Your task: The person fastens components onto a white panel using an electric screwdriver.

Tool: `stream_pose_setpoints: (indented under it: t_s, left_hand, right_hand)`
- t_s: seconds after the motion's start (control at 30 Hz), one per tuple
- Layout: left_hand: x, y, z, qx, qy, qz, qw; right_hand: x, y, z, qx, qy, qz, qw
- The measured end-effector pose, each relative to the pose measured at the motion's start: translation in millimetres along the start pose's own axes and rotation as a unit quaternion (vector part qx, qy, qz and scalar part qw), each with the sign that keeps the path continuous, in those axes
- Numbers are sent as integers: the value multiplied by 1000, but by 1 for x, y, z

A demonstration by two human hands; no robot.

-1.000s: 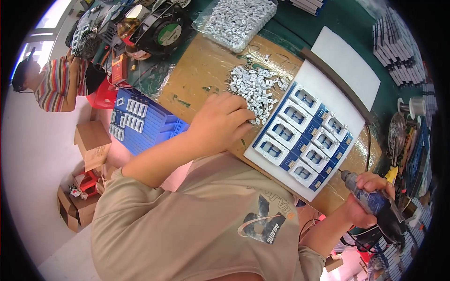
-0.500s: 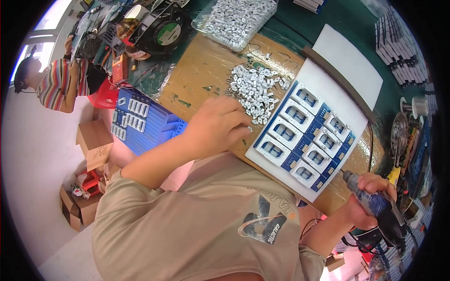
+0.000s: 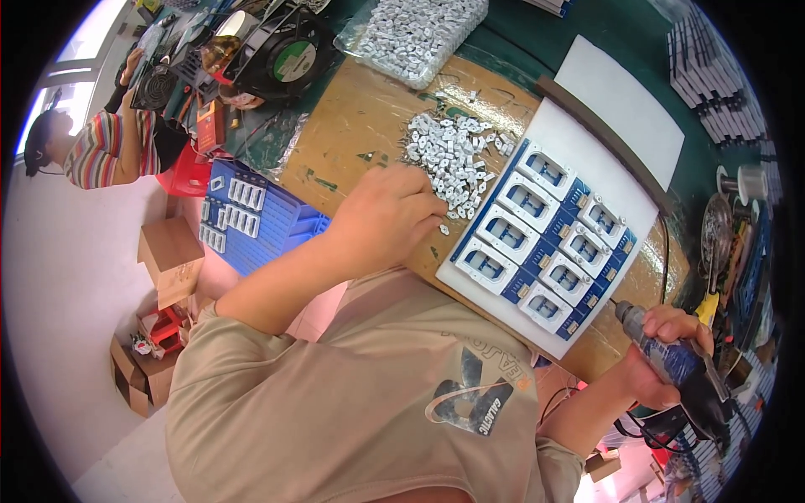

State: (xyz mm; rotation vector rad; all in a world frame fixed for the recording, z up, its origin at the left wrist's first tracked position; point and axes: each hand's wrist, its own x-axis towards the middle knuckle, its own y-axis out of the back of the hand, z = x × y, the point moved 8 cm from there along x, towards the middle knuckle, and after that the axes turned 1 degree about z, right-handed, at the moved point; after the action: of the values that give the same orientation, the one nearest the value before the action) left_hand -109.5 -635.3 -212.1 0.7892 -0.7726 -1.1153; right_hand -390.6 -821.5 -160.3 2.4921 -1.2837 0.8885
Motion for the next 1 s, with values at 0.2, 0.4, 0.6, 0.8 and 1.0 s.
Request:
stream_pose_setpoints:
  t_s: [0.2,0.4,0.6,0.8,1.0]
  left_hand:
    - [-3,2,5,-30,-33,7,999]
    - [-4,-3,8,-52,-48,2,997]
    - [1,-8,8,-50,-59,-21,997]
    - [-2,-9,9,-30,-67,-35,997]
    - [7,-2,27,-24,-83,-30,996]
  right_hand:
    - [-1,1,-1,2,1,-3,1000]
    - [1,-2,0,12,-3,-8,1000]
    - [0,0,-2,14,6,-12,1000]
    - [3,-4,-2,50,20,-48,997]
    - [16,-15,-32,60,51,-45,996]
